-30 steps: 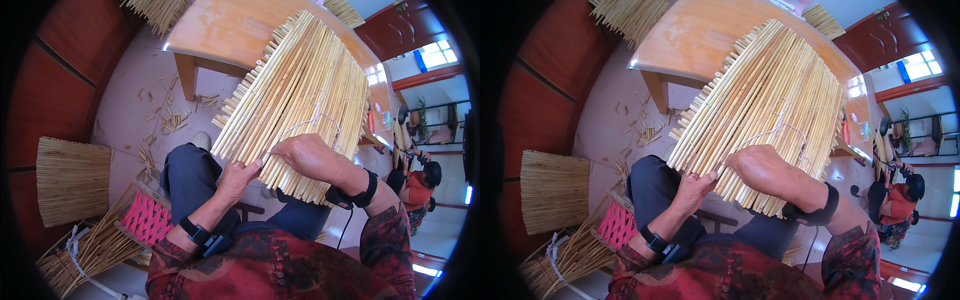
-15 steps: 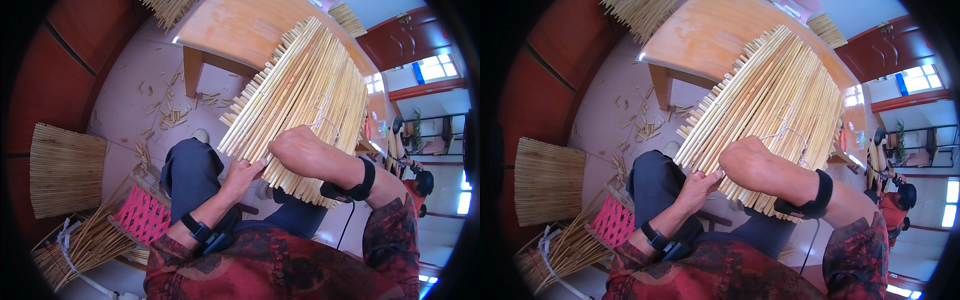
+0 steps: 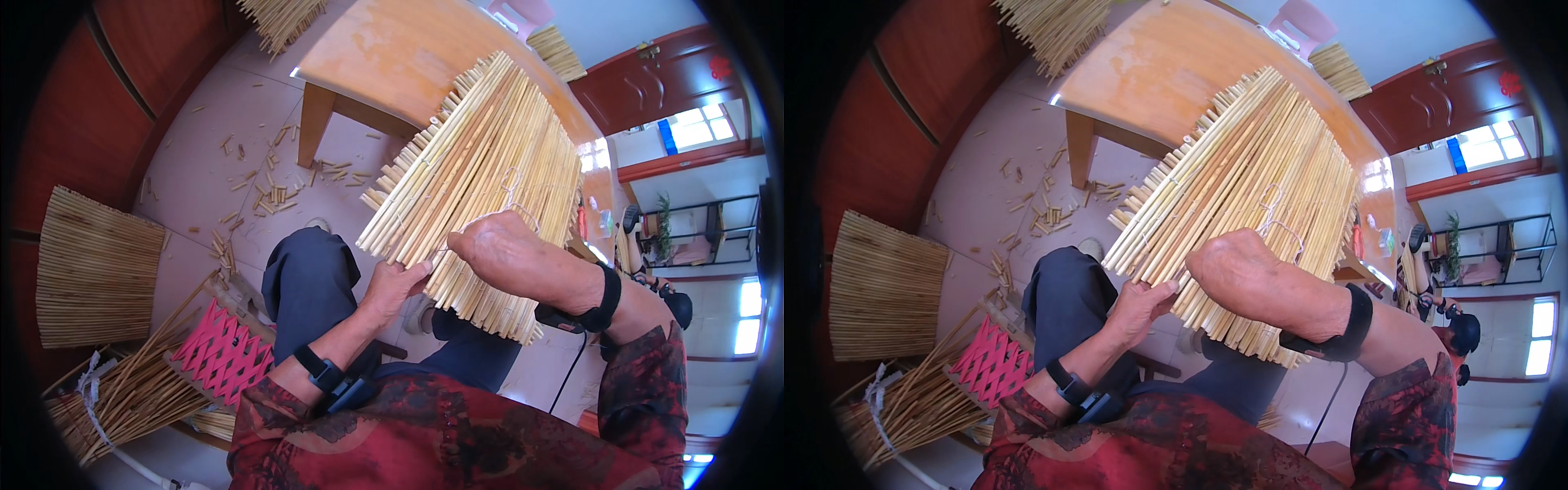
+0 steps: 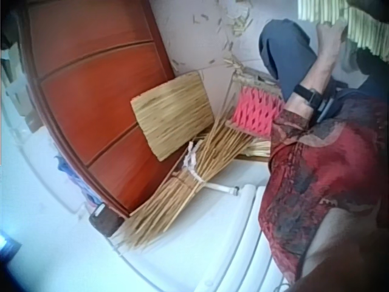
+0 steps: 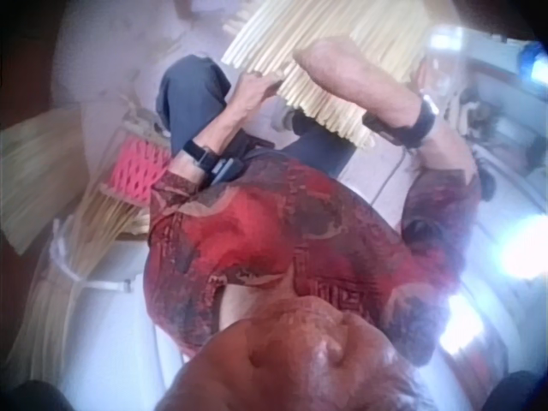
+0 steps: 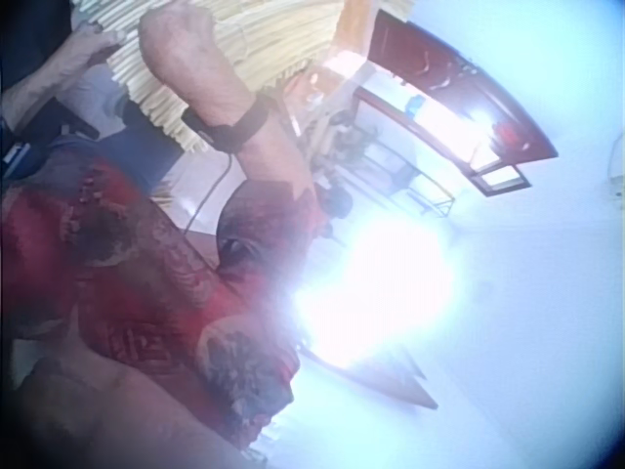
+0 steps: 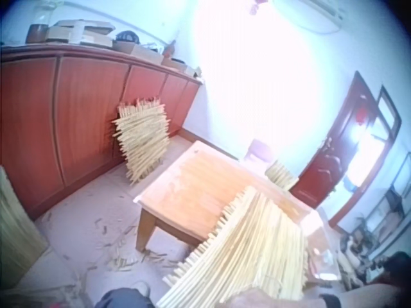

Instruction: The person binds wooden rods together with string using a needle to assemble a mat, then trims the edges of the mat with scissors.

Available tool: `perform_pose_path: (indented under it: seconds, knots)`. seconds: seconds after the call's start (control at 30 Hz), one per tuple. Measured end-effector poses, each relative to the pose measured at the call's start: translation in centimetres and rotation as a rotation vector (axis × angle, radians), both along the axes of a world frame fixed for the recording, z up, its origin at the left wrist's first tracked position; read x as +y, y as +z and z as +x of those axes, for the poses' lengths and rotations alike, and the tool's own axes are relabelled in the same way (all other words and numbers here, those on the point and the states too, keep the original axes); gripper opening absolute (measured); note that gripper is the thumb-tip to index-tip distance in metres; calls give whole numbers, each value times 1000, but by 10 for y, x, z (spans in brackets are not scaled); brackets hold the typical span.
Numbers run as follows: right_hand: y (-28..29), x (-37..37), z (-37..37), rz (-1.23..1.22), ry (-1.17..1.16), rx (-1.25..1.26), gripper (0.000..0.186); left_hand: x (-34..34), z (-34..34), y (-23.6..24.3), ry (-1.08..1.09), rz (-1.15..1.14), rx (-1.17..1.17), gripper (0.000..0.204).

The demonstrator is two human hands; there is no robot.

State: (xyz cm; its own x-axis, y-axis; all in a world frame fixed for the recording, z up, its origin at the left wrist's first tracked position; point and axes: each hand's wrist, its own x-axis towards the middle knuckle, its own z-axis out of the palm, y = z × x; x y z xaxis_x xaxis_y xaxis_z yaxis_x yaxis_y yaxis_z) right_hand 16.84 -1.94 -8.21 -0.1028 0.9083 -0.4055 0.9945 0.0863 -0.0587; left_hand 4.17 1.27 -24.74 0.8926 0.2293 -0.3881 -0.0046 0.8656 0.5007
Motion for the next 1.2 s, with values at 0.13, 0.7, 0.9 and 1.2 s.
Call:
perform_pose_path:
  seconds: [0.13, 0.7, 0.9, 1.2]
  knots:
    - [-3, 7, -5, -126, -24, -81, 8, 1, 0, 4, -1, -36, -10, 38]
    - [-10, 6, -6, -148, -1, -86, 6, -4, 2, -12, -31, 64, 22, 33]
    - [-12, 6, -6, -129, -4, -93, 6, -4, 1, -9, -15, 61, 21, 34]
    - [-19, 7, -8, -128, -31, -72, 9, -3, 0, -3, 1, 72, 27, 32]
